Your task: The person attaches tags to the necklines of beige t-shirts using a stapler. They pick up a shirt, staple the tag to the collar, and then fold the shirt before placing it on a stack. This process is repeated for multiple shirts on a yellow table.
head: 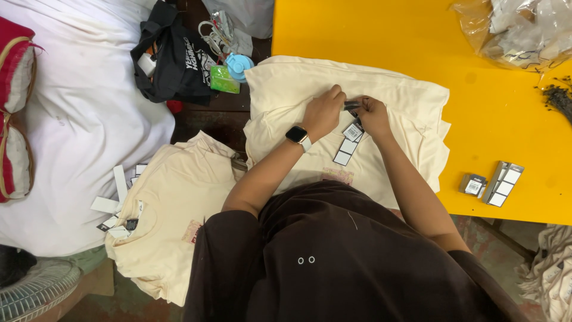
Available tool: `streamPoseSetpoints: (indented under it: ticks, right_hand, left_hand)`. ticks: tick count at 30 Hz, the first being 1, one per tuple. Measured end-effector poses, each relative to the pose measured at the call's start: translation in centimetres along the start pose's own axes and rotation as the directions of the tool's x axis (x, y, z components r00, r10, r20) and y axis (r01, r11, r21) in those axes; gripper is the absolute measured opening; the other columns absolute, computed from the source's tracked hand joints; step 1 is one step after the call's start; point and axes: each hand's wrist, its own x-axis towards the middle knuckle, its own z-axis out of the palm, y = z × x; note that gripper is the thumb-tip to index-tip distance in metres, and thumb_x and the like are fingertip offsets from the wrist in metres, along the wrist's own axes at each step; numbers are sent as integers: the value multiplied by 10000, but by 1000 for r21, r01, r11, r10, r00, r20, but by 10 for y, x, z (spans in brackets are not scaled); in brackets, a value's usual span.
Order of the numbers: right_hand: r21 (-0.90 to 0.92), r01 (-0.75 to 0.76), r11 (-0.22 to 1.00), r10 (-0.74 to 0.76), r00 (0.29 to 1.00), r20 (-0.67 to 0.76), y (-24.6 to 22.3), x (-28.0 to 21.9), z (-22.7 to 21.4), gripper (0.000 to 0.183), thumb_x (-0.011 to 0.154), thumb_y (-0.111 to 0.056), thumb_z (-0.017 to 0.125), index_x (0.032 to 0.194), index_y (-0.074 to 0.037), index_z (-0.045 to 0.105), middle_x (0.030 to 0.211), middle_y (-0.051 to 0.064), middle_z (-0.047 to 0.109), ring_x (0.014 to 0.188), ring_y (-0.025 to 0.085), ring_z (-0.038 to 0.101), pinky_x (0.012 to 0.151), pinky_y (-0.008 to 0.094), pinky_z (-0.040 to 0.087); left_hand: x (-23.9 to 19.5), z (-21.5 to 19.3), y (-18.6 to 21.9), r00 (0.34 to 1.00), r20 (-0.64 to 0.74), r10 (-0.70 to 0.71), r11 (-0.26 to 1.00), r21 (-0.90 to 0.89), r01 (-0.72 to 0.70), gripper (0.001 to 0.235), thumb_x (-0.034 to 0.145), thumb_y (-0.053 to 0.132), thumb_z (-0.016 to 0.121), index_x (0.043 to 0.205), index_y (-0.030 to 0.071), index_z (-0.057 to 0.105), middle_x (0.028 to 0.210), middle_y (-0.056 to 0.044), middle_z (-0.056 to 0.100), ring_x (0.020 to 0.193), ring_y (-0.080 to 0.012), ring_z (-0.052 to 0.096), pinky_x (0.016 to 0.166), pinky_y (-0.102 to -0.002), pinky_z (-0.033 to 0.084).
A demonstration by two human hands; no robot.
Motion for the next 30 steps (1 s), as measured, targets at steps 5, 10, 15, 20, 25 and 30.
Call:
streamPoseSetpoints:
  ticks: [5, 10, 15, 20, 25, 30]
  right_hand:
    - [-132, -117, 984, 118, 993, -5, 28, 17, 0, 147, 959, -304, 721, 1030, -192, 782, 783, -4, 718, 820, 224, 699, 813, 360, 506]
    - [-201, -158, 967, 161, 987, -3, 25, 20, 2, 180, 951, -330, 699, 1067, -223, 786, 880, -17, 754, 938, 263, 719, 889, 390, 510]
    - [-308, -197, 931, 203, 979, -13, -14, 8, -2, 215, 903, -309, 662, 1073, -238, 773, 922, -7, 760, 1023, 322, 705, 922, 472, 515]
    - [-261, -200, 944, 212, 977, 16, -5, 11, -5, 204, 931, -336, 686, 1086, -244, 782, 938, -14, 766, 1001, 297, 712, 926, 425, 510]
    - [-161, -169, 972, 179, 982, 53, 13, 20, -2, 184, 941, -307, 704, 1072, -201, 779, 895, -10, 762, 867, 224, 721, 870, 351, 506]
    - [7, -135, 991, 134, 984, 114, 8, 18, -3, 145, 969, -193, 680, 1058, -109, 758, 833, -14, 711, 718, 125, 597, 772, 262, 458]
  left_hand:
    - [8, -30, 5, 979, -40, -198, 965, -183, 188, 198, 902, 69, 553, 1088, 128, 521, 1054, -51, 495, 861, -372, 699, 690, -491, 612]
    - [7, -25, -7, 992, -20, -122, 982, -148, 118, 130, 900, 106, 572, 1018, 161, 564, 980, -2, 510, 847, -334, 699, 683, -437, 594]
    - [7, 17, -15, 998, -2, 67, 997, 44, -67, 142, 868, 91, 605, 985, 166, 578, 958, 33, 498, 862, -251, 679, 679, -374, 582]
    - [24, -25, -16, 997, 55, -56, 983, -172, 64, 204, 911, 135, 585, 1102, 147, 516, 1033, -44, 499, 893, -374, 680, 709, -482, 580]
    - [30, -45, -51, 974, 212, 79, 994, -93, -60, 324, 945, 284, 677, 1196, 127, 544, 1088, -57, 537, 1059, -357, 636, 837, -478, 549]
    - [43, -31, -67, 940, 262, 220, 974, -1, -228, 232, 844, 293, 775, 1061, 215, 743, 1022, 40, 580, 1072, -228, 518, 887, -439, 430]
